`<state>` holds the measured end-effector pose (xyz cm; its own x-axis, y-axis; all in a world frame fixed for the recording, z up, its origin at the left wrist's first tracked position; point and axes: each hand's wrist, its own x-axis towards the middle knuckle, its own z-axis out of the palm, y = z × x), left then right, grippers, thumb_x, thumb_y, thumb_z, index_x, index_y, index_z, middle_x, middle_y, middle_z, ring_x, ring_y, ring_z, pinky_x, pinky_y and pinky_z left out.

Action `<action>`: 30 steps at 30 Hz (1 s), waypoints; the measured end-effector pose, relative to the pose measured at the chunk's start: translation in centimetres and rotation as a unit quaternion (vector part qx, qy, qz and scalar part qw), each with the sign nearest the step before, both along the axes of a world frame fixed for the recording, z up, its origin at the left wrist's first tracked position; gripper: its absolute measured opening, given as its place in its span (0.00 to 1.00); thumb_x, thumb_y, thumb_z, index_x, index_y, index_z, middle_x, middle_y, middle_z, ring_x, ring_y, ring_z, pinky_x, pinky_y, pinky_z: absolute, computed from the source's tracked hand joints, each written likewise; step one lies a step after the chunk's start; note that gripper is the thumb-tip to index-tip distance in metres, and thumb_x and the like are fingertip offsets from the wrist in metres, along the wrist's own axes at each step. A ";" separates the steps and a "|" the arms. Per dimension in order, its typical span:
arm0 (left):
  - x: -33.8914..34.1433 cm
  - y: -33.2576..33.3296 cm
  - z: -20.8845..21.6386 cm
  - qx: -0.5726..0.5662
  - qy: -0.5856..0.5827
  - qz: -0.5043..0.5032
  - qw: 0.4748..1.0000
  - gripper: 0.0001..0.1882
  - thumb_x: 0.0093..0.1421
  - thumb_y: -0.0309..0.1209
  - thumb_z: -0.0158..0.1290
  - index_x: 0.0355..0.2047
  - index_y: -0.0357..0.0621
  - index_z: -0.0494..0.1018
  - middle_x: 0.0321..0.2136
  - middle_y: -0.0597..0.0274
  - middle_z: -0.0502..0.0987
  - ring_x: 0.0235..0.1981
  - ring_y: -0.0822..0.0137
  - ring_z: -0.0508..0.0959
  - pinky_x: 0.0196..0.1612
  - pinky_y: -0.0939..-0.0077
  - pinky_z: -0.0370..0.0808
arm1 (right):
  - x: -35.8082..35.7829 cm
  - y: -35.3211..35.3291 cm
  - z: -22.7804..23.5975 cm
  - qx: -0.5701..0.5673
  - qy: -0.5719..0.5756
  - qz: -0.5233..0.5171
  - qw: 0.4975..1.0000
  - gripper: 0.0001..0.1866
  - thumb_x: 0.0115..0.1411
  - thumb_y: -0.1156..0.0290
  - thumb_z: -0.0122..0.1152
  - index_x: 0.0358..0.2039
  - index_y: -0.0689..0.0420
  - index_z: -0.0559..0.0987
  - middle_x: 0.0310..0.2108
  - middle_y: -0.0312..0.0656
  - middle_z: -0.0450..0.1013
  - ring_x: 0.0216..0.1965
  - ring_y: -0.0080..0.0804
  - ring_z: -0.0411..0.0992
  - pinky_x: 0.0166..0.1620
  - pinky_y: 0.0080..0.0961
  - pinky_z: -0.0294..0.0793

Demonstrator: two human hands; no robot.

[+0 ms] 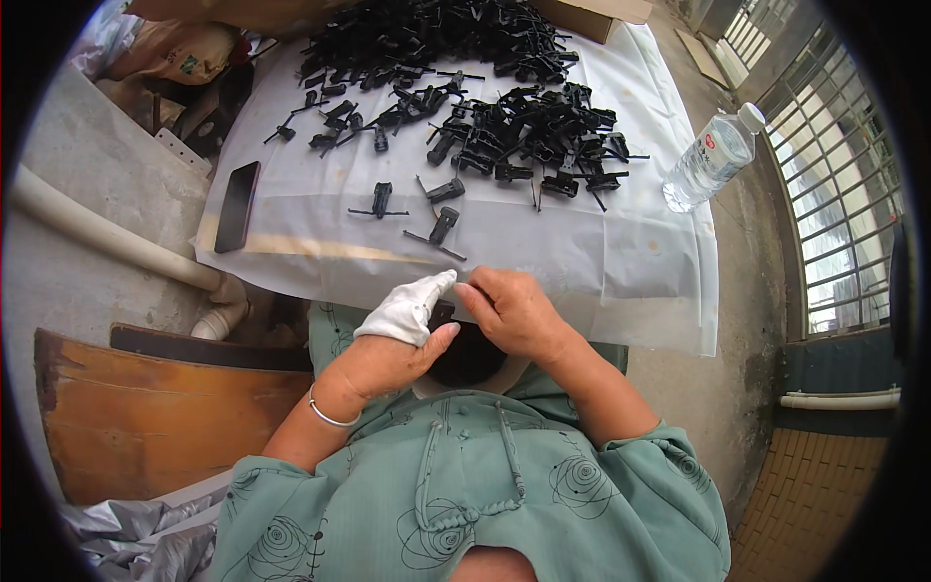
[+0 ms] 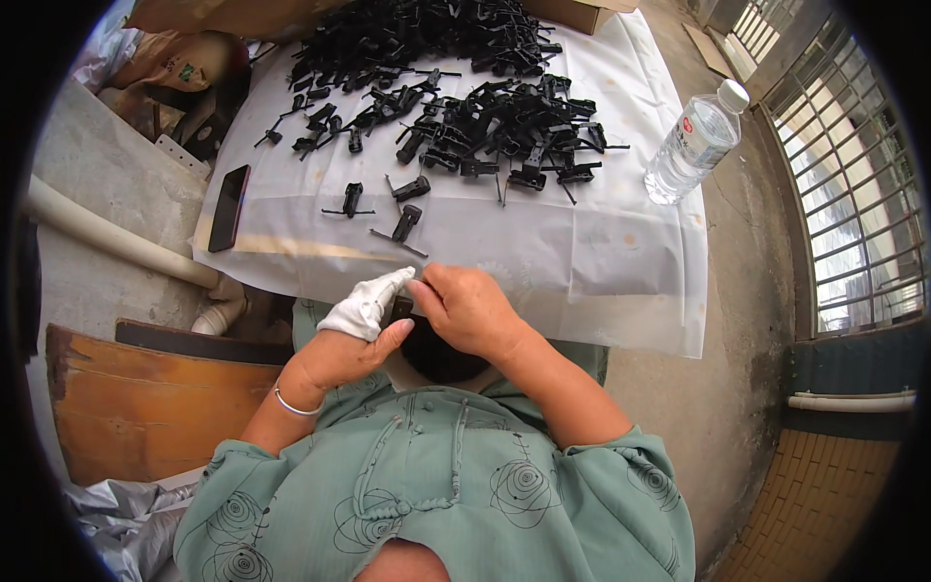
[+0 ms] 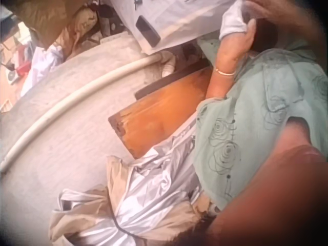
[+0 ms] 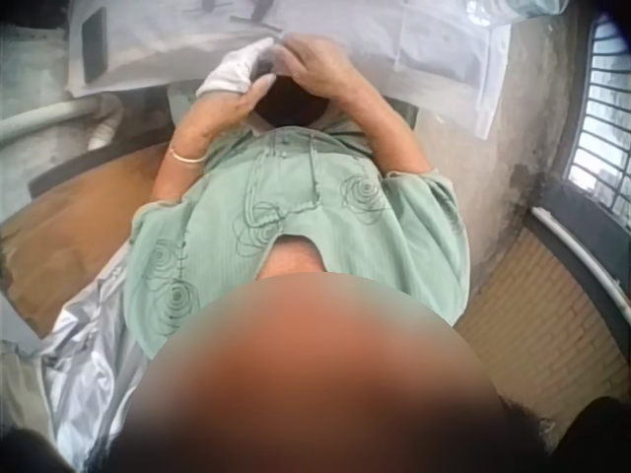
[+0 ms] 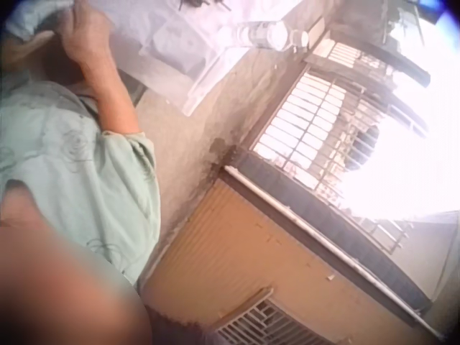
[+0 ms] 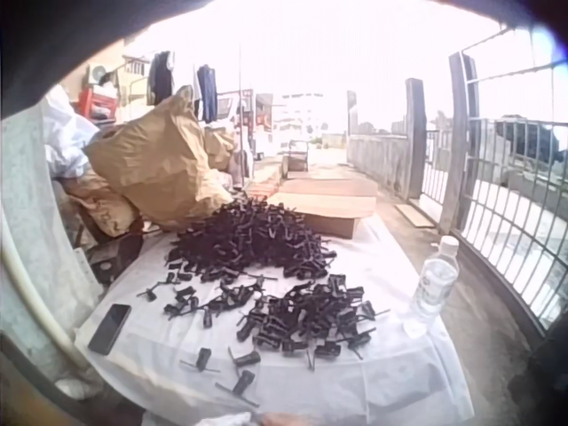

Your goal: Manually wiping individual black plastic clips with a white cloth and placing them into a bucket.

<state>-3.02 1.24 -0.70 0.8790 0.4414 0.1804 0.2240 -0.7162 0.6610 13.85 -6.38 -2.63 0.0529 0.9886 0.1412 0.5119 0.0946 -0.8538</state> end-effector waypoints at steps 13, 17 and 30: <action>1.1 1.5 -1.3 -0.720 -0.254 0.166 0.624 0.08 0.61 0.31 0.47 0.40 0.44 0.67 0.30 0.61 0.75 0.22 0.72 0.73 0.20 0.82 0.68 | -0.3 0.5 -1.0 0.164 -0.047 -0.042 0.984 0.04 0.50 0.76 0.58 0.28 0.58 0.73 0.22 0.44 0.70 0.22 0.42 0.70 0.25 0.32 0.69; 1.3 1.5 -1.1 -0.679 -0.274 0.080 0.677 0.10 0.61 0.30 0.47 0.42 0.43 0.65 0.30 0.62 0.74 0.19 0.76 0.69 0.20 0.85 0.67 | -0.8 -0.4 1.4 0.162 -0.077 -0.040 0.983 0.06 0.50 0.74 0.60 0.27 0.59 0.72 0.20 0.43 0.69 0.19 0.40 0.68 0.23 0.30 0.67; 1.0 -0.3 0.0 -0.383 -0.165 0.145 0.897 0.15 0.56 0.21 0.48 0.45 0.35 0.65 0.30 0.62 0.72 0.24 0.76 0.72 0.26 0.83 0.71 | -0.9 0.7 1.3 0.105 0.064 -0.030 0.992 0.11 0.59 0.70 0.52 0.23 0.63 0.71 0.16 0.41 0.65 0.17 0.26 0.59 0.22 0.24 0.61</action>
<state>-2.01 0.94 -0.68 0.6617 0.7485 -0.0438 0.0283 0.0334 0.9990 12.93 -5.65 -1.38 0.1410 0.9327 0.3320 0.4109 0.2500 -0.8768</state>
